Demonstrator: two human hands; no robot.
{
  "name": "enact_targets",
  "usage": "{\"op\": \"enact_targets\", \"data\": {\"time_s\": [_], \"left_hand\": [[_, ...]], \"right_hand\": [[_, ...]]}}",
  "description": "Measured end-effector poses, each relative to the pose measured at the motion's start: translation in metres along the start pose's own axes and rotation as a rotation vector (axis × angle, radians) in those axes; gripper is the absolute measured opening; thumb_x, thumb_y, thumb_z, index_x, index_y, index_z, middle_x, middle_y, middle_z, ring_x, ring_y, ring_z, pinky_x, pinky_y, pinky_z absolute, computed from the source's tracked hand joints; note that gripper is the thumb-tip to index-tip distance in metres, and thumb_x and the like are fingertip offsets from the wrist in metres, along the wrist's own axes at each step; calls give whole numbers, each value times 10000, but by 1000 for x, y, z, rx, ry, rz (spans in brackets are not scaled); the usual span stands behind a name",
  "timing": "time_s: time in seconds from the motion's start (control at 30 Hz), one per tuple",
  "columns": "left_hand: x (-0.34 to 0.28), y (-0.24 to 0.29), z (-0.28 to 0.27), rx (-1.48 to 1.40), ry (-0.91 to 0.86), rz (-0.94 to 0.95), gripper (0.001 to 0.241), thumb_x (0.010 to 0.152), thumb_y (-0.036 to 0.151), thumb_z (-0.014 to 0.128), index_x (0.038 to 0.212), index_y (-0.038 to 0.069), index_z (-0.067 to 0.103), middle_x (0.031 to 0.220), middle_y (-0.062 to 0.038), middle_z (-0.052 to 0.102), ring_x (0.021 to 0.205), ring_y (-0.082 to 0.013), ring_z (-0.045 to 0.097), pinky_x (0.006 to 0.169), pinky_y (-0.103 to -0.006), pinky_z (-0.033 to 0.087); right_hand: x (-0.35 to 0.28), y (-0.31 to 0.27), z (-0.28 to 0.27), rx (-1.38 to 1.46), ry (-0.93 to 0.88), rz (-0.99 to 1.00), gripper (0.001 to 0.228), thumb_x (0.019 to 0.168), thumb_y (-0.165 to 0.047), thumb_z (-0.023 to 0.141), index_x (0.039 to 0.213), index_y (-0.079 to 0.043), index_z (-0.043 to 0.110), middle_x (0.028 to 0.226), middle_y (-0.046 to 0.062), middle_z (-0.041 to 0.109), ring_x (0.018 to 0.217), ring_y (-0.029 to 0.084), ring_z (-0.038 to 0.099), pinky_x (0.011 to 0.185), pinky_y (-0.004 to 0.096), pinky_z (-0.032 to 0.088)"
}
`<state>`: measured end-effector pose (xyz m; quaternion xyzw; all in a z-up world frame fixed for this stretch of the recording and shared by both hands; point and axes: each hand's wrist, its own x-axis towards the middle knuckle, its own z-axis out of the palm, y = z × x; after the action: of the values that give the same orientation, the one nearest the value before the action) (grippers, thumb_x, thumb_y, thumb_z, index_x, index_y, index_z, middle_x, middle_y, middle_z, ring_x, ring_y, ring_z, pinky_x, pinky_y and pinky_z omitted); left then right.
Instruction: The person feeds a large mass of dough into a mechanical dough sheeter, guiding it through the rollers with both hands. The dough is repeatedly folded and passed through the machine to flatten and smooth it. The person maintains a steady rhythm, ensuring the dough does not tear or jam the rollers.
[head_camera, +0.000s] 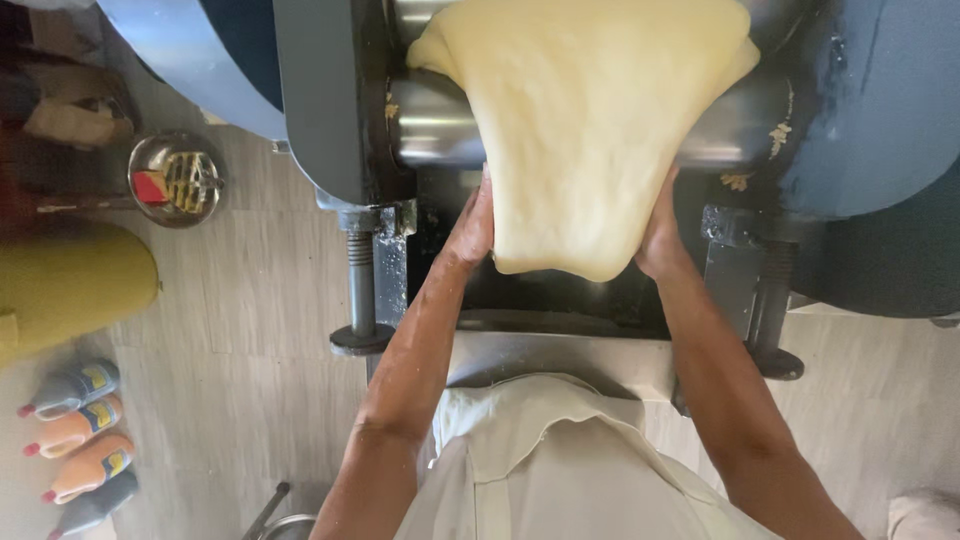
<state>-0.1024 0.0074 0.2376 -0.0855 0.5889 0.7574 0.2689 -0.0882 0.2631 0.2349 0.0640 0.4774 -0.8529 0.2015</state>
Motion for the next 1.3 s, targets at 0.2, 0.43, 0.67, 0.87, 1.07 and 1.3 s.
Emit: {"op": "enact_targets", "data": {"time_s": [0.2, 0.43, 0.67, 0.87, 1.07, 1.3], "left_hand": [[-37, -7, 5, -24, 50, -123, 865, 1042, 660, 217, 1435, -17, 584, 1305, -191, 703, 1184, -245, 666, 1015, -357, 533], [27, -60, -47, -554, 50, -138, 589, 1065, 414, 435, 1489, 7, 480, 1409, -148, 626, 1261, -249, 634, 1079, -404, 519], [172, -142, -72, -356, 298, -138, 587, 1066, 414, 435, 1487, 8, 480, 1402, -149, 628, 1253, -252, 637, 1070, -406, 524], [180, -180, -69, -390, 334, -147, 585, 1066, 413, 435, 1486, 8, 480, 1396, -151, 629, 1245, -254, 639, 1062, -407, 528], [201, -165, -65, -378, 301, -111, 583, 1067, 413, 435, 1485, 9, 480, 1391, -152, 631, 1238, -256, 642, 1055, -409, 532], [205, -145, -46, -343, 225, -90, 581, 1067, 413, 435, 1483, 9, 480, 1384, -153, 632, 1230, -259, 644, 1046, -411, 537]], "right_hand": [[-33, 14, -6, 63, 63, 87, 942, 983, -752, 285, 1619, -58, 306, 1594, 157, 442, 1431, 281, 478, 1163, 466, 425], [28, 76, -71, 56, 266, 163, 776, 1027, -607, 420, 1554, -40, 385, 1505, 143, 534, 1352, 273, 570, 1118, 463, 488], [148, 145, -160, -133, 336, 77, 760, 1030, -594, 422, 1549, -39, 392, 1499, 141, 539, 1347, 272, 574, 1117, 460, 490], [141, 173, -173, -140, 350, 184, 747, 1034, -583, 423, 1544, -38, 399, 1494, 140, 544, 1343, 271, 577, 1116, 456, 492], [156, 165, -173, -134, 336, 178, 733, 1037, -571, 424, 1539, -38, 405, 1489, 138, 548, 1339, 270, 580, 1115, 453, 493], [158, 154, -169, -127, 344, 129, 717, 1040, -558, 425, 1534, -37, 413, 1483, 136, 553, 1334, 269, 583, 1114, 449, 496]]}}
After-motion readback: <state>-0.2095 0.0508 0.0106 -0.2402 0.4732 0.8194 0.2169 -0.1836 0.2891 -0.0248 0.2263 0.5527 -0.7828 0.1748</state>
